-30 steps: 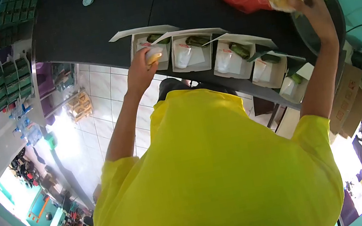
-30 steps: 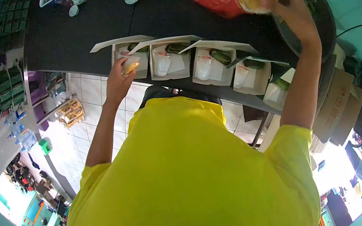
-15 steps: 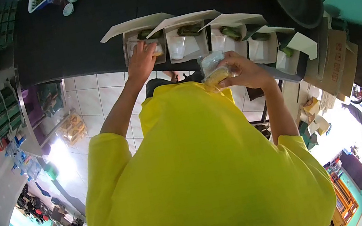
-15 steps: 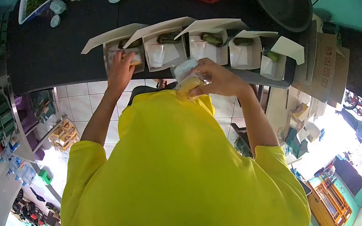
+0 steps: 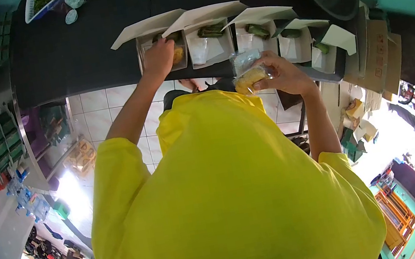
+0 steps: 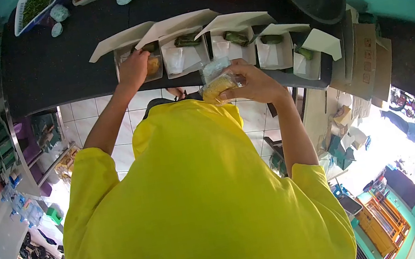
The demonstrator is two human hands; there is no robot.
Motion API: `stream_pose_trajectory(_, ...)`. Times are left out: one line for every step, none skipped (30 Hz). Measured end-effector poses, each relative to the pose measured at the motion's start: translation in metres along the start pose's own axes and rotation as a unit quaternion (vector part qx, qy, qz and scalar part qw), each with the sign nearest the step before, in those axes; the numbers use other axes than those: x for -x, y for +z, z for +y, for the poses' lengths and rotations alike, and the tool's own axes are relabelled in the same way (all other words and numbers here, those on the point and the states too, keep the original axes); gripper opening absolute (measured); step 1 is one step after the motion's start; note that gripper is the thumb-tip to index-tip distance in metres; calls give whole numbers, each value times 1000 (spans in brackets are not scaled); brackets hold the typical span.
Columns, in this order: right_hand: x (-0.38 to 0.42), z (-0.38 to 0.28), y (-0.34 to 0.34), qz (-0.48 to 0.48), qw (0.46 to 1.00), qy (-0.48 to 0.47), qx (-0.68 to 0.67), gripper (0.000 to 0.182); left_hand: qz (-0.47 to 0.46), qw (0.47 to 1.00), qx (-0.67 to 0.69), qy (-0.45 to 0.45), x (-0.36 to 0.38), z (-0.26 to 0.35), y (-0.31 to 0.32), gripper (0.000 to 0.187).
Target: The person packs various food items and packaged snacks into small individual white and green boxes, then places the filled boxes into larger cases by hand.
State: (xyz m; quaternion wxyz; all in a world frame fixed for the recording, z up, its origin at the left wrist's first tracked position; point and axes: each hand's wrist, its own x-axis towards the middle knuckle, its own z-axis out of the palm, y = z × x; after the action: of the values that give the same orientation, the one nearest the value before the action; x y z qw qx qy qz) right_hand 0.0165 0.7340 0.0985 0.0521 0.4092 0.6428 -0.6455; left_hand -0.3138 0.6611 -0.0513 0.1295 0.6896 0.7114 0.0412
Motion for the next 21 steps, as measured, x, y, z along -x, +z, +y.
stream_pose_trajectory(-3,2,4,5,1000,-8,-5,54,-1,1000,0,3,6,1,3,14)
stream_pose_trajectory(-6,3,7,10,1000,-16,-9,48,48,999,-16,-1,12,5,0,14)
stream_pose_trajectory(-10,3,10,12,1000,-16,-11,48,98,995,-31,-6,16,7,-2,15)
stream_pose_trajectory(-15,3,12,1,999,0,38,56,99,995,-33,-4,16,7,-4,15)
stream_pose_trajectory(-20,4,13,-11,996,18,86,65,67,997,-31,-27,17,7,-5,15)
stream_pose_trajectory(-26,11,15,-10,996,17,86,65,35,998,-29,-52,18,6,-5,16)
stream_pose_trajectory(-34,23,18,5,998,7,64,65,36,997,-30,-54,18,5,-1,16)
stream_pose_trajectory(-40,26,20,18,999,-3,42,65,18,997,-41,-57,18,7,1,16)
stream_pose_trajectory(-45,29,21,15,999,-4,43,65,-1,997,-52,-60,20,7,2,16)
stream_pose_trajectory(-51,31,21,21,1000,5,21,64,-1,997,-53,-64,25,7,3,16)
stream_pose_trajectory(-54,30,20,28,1000,13,0,64,-56,991,-46,-109,28,18,-17,17)
stream_pose_trajectory(-55,28,18,28,1000,11,0,64,-111,981,-40,-152,30,29,-37,19)
stream_pose_trajectory(-53,26,16,15,1000,-1,-22,63,-111,981,-42,-151,33,38,-50,19)
stream_pose_trajectory(-51,26,16,2,999,-12,-46,62,-85,980,109,-140,37,48,-62,24)
stream_pose_trajectory(-50,29,18,1,999,-10,-48,62,-58,956,259,-127,38,59,-70,29)
stream_pose_trajectory(-51,31,20,-25,994,-35,-101,60,-61,955,260,-130,34,74,-74,29)
stream_pose_trajectory(-52,32,21,-50,985,-62,-152,58,-117,881,430,-159,28,91,-78,36)
stream_pose_trajectory(-53,29,23,-51,985,-63,-152,58,-169,774,584,-178,24,99,-80,43)
stream_pose_trajectory(-52,25,25,-62,984,-54,-161,58,-170,775,583,-176,21,99,-76,43)
stream_pose_trajectory(-50,23,24,-70,982,-45,-169,57,-188,781,574,-161,13,100,-71,46)
stream_pose_trajectory(-45,25,21,-61,982,-45,-171,57,-210,786,564,-143,6,102,-66,50)
